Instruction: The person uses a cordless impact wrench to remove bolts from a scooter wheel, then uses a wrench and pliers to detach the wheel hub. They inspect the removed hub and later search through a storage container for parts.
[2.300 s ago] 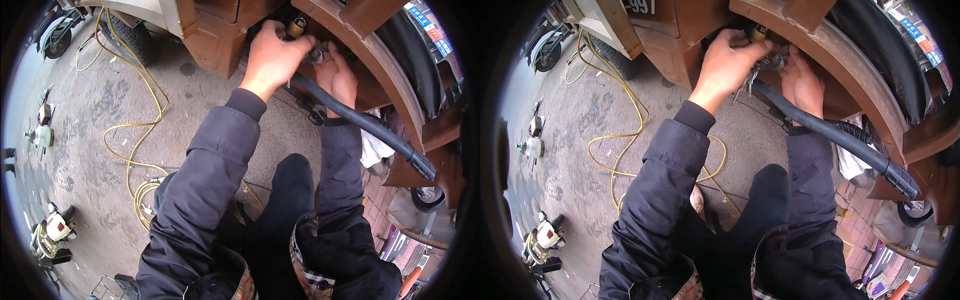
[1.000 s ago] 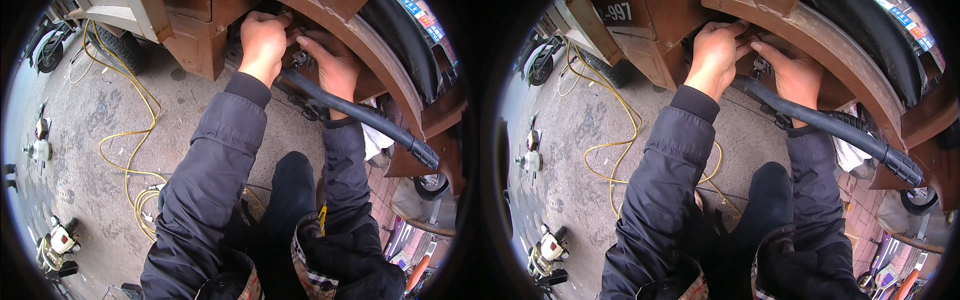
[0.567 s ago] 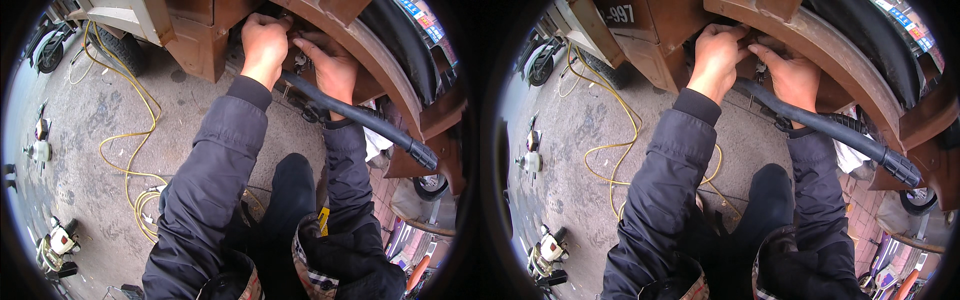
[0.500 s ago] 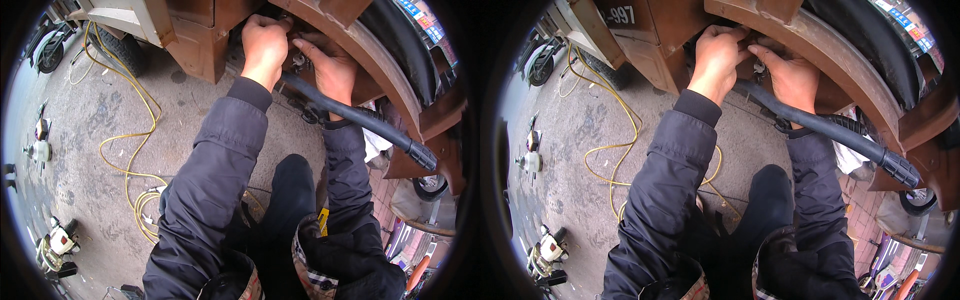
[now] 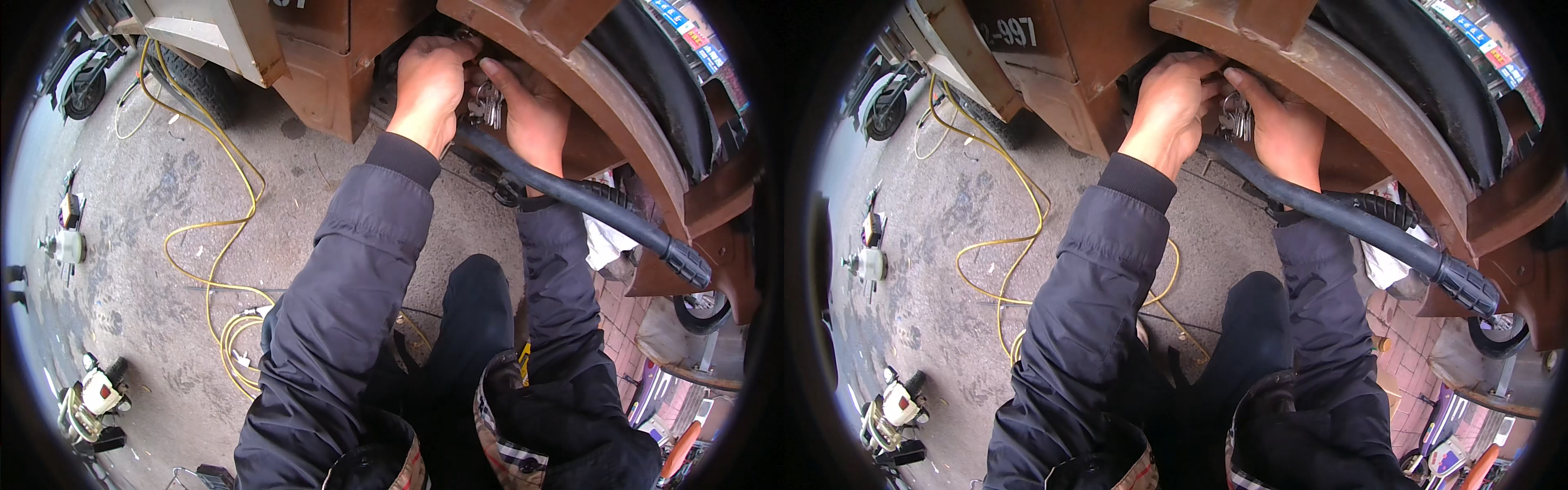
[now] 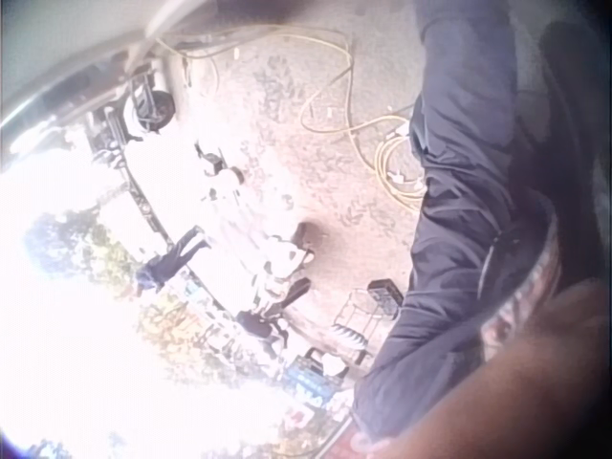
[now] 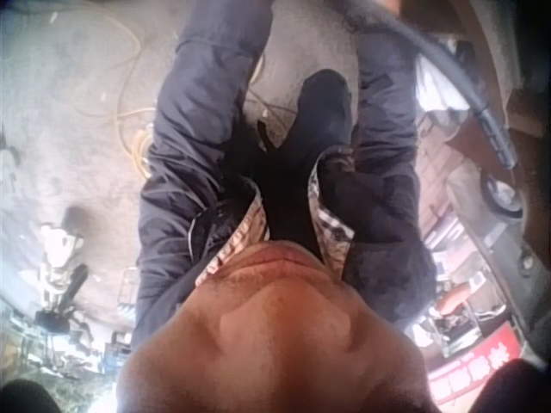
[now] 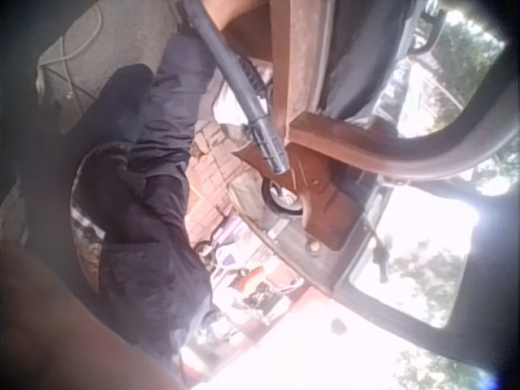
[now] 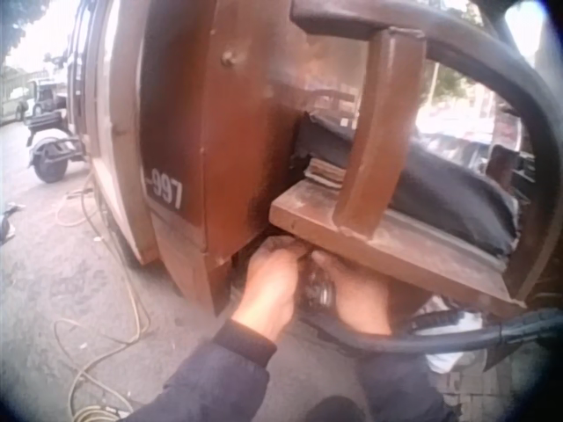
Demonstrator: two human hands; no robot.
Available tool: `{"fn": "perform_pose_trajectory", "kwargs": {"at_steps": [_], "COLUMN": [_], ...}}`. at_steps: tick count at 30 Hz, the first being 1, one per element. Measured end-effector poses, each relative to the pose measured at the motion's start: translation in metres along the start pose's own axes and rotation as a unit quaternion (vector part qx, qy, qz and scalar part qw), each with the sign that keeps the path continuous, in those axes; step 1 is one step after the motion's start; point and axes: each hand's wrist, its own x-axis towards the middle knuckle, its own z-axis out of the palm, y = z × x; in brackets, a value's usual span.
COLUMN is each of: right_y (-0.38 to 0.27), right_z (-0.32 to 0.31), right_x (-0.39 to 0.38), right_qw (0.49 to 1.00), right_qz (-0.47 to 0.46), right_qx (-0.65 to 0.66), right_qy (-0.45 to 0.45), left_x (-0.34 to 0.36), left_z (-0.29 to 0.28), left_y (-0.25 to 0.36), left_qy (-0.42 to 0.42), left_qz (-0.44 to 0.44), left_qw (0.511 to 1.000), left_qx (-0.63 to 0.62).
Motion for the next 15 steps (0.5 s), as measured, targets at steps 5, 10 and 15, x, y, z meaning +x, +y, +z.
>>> {"fn": "perform_pose_trajectory", "kwargs": {"at_steps": [5,10,15], "right_y": [0.003,0.004,0.015], "right_z": [-0.008,-0.034,-0.071], "right_x": [-0.01,-0.033,-0.062], "right_qw": [0.992,0.983,0.981], "right_qz": [0.116,0.179,0.173], "right_qx": [0.037,0.037,0.083], "right_qy": [-0.012,0.024,0.0], "left_x": [-0.009,-0.013,-0.007], "left_z": [-0.001,-0.005,-0.013], "left_y": [0.003,0.014,-0.004], "left_qy": [-0.053,-0.038,-0.006], "left_qz": [-0.075,0.028,0.09], "left_qw": [0.996,0.965,0.961], "left_qx": [0.02,0.257,0.26]}}
